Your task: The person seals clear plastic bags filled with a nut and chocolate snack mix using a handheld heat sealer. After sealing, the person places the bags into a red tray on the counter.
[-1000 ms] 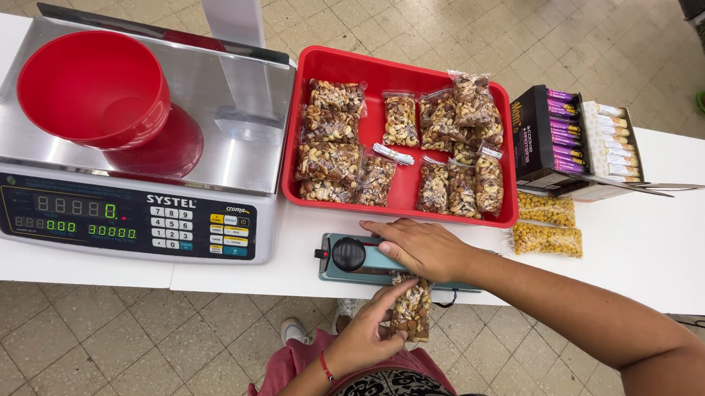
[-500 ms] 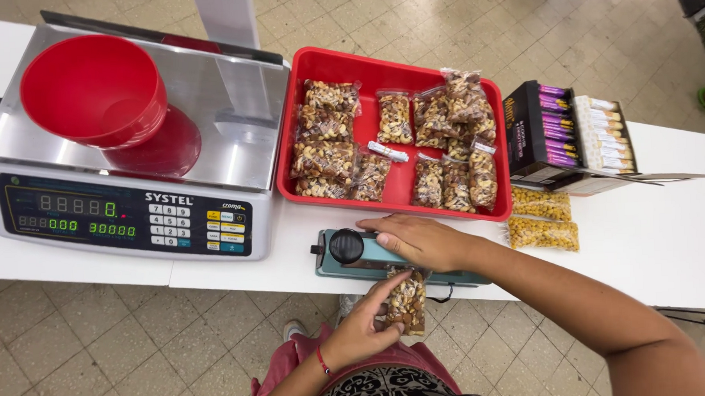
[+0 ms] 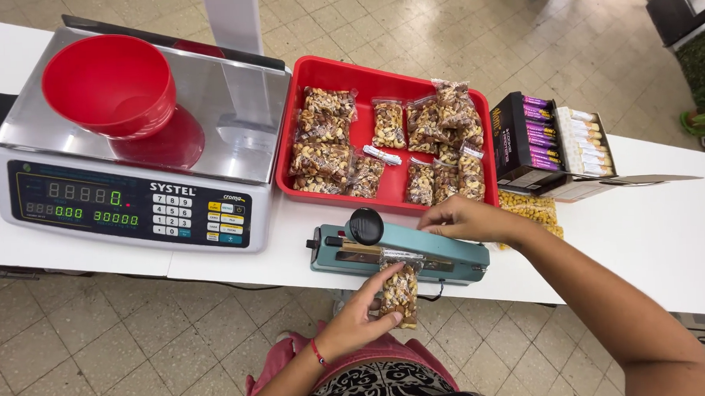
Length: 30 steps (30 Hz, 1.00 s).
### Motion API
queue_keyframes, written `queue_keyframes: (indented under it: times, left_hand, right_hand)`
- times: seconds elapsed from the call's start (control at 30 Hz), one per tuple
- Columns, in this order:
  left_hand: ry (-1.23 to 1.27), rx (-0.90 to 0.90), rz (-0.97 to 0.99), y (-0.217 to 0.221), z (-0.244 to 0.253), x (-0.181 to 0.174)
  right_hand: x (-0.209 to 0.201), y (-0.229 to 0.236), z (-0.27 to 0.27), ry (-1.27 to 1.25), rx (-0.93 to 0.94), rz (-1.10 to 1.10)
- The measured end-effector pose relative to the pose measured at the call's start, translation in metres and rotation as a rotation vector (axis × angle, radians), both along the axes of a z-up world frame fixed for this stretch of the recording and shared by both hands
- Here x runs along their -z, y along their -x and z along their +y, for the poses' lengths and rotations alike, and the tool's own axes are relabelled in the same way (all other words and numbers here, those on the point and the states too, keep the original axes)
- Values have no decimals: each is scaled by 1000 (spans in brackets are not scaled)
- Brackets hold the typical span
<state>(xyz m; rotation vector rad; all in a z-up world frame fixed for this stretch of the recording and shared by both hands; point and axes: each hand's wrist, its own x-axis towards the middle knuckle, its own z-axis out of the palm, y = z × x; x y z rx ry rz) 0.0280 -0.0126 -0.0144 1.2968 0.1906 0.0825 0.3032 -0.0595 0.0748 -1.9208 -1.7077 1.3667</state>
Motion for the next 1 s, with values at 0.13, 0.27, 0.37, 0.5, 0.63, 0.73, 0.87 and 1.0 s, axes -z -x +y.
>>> queue_keyframes:
  times: [0.13, 0.27, 0.37, 0.5, 0.63, 0.73, 0.87, 1.0]
  left_hand:
    - [-74, -5, 46, -1, -1, 3]
    - [-30, -20, 56, -1, -3, 1]
    - [-14, -32, 45, -1, -3, -2]
    - [-35, -42, 15, -2, -3, 0]
    - [-55, -33, 54, -2, -3, -2]
    - [3, -27, 56, -2, -4, -3]
    - [-20, -37, 44, -2, -4, -3]
    - [-30, -41, 33, -3, -4, 0]
  right_hand:
    - [12, -9, 10, 81, -77, -204]
    - [22, -13, 24, 256, -182, -270]
    - [15, 0, 35, 414, -211, -325]
    - [2, 14, 47, 510, -192, -334]
    - [16, 19, 60, 428, -266, -360]
    - [38, 17, 67, 284, -329, -280]
    - [44, 21, 69, 207, -347, -340]
    - [29, 18, 63, 325, -358, -390]
